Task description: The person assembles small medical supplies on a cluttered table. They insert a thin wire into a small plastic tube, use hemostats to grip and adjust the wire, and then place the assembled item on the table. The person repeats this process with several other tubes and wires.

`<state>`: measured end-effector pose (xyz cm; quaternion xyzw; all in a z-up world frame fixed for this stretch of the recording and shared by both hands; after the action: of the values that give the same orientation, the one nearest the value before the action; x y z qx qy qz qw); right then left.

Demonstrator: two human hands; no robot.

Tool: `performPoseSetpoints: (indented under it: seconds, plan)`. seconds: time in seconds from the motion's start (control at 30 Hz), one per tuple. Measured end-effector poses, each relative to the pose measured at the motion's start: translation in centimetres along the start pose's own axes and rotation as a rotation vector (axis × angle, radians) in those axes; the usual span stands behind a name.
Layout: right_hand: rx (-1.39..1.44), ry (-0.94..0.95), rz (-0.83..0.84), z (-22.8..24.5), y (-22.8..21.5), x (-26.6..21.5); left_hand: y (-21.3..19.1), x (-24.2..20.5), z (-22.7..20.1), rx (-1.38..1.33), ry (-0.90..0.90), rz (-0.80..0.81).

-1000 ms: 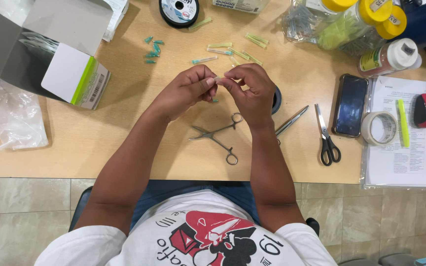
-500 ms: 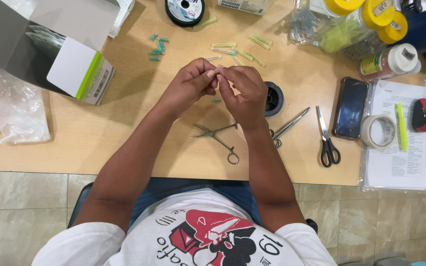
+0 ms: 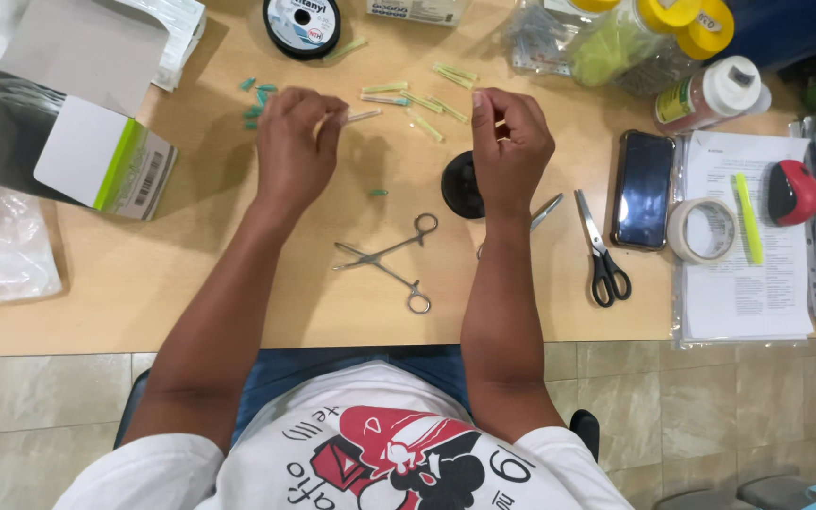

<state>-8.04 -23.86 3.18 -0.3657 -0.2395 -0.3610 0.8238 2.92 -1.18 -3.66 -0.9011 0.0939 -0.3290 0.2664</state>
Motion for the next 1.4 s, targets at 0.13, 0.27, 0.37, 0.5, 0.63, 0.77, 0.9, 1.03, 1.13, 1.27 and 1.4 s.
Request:
performPoseSetpoints:
  seconds: [0.13, 0.27, 0.37, 0.5, 0.63, 0.77, 0.9, 1.03, 1.13, 1.27, 1.4]
  plan:
    - [0.021, 0.013, -0.004, -0.1, -0.5, 0.1, 2.0, 1.5, 1.7, 0.095, -0.012, -0.005]
    - [-0.071, -0.085, 0.126, -0.2, 0.0, -0.3, 4.7, 3.2, 4.2, 0.33, 0.084, -0.005]
    - [-0.073, -0.05, 0.15, -0.2, -0.1, -0.4, 4.5, 3.2, 4.1, 0.383, 0.111, 0.01]
    - [-0.079, -0.014, 0.165, -0.5, 0.0, -0.5, 3.0, 0.9, 1.6, 0.366, 0.111, 0.132]
    - [-0.067, -0.008, 0.248, -0.5, 0.5, -1.1, 4.1, -1.3, 2.7, 0.42, 0.225, -0.021]
    - [-0.083, -0.118, 0.212, 0.8, 1.8, -1.6, 3.7, -1.6, 2.3, 0.365, 0.096, 0.117]
    - [-0.053, -0.027, 0.279, 3.1, 2.8, -2.7, 1.6, -1.9, -2.6, 0.022, -0.069, 0.281]
    - [0.026, 0.1, 0.357, 3.8, 3.6, -3.3, 1.6, -3.2, -3.7, -0.034, -0.083, 0.353]
    - [-0.038, 0.153, 0.402, 3.6, 4.1, -3.7, 2.6, -4.0, -2.6, 0.021, 0.193, 0.162]
    - [-0.015, 0.209, 0.485, 4.0, 4.4, -4.0, 3.4, -4.9, -0.9, 0.015, 0.234, 0.155]
    - [0.009, 0.13, 0.562, 3.4, 4.2, -3.7, 1.3, -4.2, -2.7, -0.376, -0.121, 0.318]
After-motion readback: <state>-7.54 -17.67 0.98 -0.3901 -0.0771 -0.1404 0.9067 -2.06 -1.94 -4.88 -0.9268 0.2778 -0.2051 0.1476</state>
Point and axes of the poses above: each hand's wrist, its own x-axis towards the middle knuckle, its own y-axis out of the palm, z = x × y, the point moved 1 cm from there along x, towards the middle knuckle, and after that the axes turned 3 degrees about -z, right-handed, at the moved point
